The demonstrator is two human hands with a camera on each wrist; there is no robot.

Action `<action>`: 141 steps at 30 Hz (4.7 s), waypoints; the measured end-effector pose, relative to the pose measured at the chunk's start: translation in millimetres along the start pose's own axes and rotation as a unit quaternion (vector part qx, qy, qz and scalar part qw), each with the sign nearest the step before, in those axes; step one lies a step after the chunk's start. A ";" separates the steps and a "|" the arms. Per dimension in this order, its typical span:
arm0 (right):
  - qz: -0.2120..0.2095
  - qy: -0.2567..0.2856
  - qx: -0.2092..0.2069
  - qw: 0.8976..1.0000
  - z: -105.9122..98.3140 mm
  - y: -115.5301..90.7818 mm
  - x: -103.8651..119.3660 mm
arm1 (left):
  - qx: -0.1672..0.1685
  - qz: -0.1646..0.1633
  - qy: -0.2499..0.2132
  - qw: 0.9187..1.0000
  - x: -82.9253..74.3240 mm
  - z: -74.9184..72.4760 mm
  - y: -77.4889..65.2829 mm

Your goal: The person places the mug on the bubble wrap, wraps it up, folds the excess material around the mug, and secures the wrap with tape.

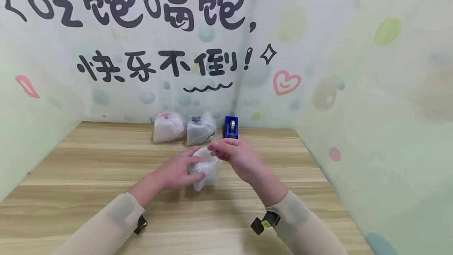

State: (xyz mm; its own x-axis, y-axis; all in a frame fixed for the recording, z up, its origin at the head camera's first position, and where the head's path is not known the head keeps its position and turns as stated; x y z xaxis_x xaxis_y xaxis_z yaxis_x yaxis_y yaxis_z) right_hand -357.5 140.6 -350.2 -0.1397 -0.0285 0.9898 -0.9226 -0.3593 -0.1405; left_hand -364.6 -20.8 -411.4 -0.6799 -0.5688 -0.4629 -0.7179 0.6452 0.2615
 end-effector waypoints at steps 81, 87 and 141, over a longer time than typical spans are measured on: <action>-0.163 -0.549 -0.033 0.819 15.6 92.4 -18.9 | -0.024 -0.052 -0.062 0.996 3.3 -7.2 12.2; -0.166 -0.556 -0.029 0.814 18.4 96.6 -15.9 | -0.015 -0.049 -0.060 0.997 2.1 -5.0 15.1; 0.015 -0.444 -0.094 0.891 6.7 -2.2 -48.8 | -0.044 -0.052 -0.243 0.968 36.5 -14.3 -8.1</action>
State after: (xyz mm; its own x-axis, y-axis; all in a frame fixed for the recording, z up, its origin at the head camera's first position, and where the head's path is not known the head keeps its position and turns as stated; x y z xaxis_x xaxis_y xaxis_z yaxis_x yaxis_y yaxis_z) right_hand -346.2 136.6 -398.0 0.0984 -0.7921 0.6024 -0.9787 -0.1867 -0.0857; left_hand -385.7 -54.1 -418.3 -0.4672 -0.3073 -0.8290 -0.8037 0.5384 0.2533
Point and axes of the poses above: each hand's wrist, its own y-axis towards the middle knuckle, its own z-axis out of the palm, x = y × z, the point moved 9 cm from there along y, towards the middle knuckle, and after that the axes turned 9 degrees about z, right-handed, at the moved point
